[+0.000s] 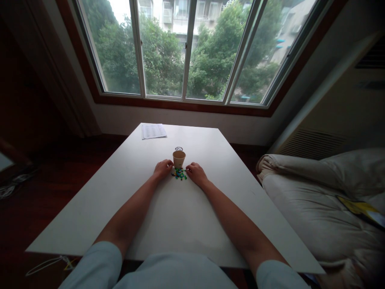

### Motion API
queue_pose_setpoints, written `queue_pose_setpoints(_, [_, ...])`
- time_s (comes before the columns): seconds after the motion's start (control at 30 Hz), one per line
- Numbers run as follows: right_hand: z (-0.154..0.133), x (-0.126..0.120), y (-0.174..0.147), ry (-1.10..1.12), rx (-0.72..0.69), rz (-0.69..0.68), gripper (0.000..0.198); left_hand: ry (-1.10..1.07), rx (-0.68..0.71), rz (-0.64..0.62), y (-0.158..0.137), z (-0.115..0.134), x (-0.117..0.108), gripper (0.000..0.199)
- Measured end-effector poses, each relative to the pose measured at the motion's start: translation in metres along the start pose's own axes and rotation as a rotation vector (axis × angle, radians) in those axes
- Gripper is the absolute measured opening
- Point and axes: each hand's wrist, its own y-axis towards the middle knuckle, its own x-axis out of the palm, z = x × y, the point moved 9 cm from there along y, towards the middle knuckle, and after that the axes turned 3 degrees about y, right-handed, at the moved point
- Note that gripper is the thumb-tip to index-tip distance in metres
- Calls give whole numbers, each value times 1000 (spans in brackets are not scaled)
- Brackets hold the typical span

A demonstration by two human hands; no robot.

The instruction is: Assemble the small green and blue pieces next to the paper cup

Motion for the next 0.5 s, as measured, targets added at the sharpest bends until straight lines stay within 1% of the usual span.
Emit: queue_pose_setpoints(0.5, [-11, -3, -3, -32, 7, 0, 17, 2, 6, -3, -2, 3, -2, 21])
